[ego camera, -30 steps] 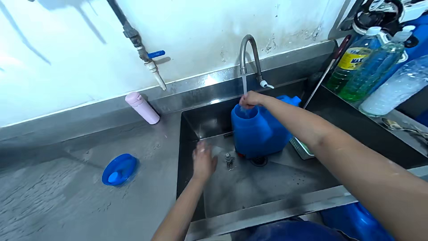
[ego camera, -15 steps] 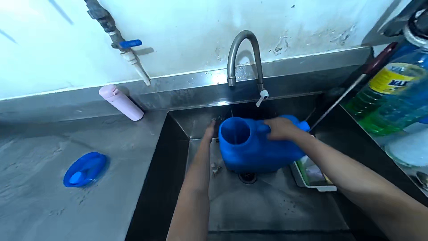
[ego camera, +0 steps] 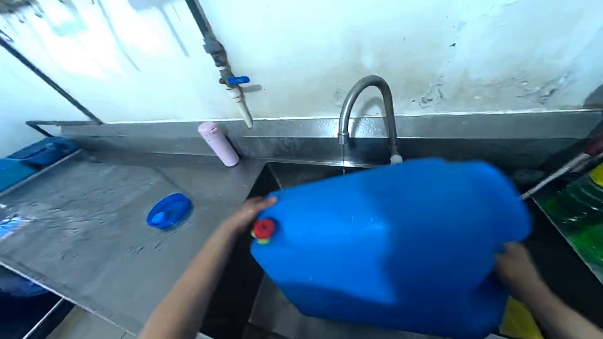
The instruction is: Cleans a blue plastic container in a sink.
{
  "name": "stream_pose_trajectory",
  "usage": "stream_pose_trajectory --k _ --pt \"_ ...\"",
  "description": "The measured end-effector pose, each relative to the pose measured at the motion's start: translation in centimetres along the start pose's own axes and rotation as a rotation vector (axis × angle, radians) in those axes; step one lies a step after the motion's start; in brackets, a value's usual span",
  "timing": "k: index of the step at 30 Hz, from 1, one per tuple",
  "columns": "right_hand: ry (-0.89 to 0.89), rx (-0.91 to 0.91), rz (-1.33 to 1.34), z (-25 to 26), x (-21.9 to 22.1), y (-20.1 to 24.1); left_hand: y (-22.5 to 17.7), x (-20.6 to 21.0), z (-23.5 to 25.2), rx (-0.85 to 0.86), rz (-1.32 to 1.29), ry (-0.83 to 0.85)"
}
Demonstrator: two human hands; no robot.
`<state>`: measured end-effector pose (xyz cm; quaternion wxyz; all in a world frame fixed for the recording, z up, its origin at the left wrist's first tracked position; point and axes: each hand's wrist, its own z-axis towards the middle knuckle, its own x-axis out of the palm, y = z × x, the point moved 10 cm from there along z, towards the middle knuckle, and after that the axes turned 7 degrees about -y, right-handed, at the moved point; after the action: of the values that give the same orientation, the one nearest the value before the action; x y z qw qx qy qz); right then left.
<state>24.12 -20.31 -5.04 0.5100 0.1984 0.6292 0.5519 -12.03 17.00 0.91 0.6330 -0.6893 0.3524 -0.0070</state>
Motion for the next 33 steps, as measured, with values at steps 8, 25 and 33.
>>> stream_pose_trajectory --k 8,25,33 --pt "0.137 0.286 -0.046 -1.5 9.1 -16.5 9.2 7.5 0.3 0.066 -0.710 0.041" --pt "0.167 0.374 -0.169 -1.8 9.9 -5.3 1.5 -2.3 3.8 0.349 -0.583 0.063" --pt "0.156 0.155 -0.129 -1.1 10.3 -7.2 2.9 -3.5 1.9 0.298 -0.537 0.008"
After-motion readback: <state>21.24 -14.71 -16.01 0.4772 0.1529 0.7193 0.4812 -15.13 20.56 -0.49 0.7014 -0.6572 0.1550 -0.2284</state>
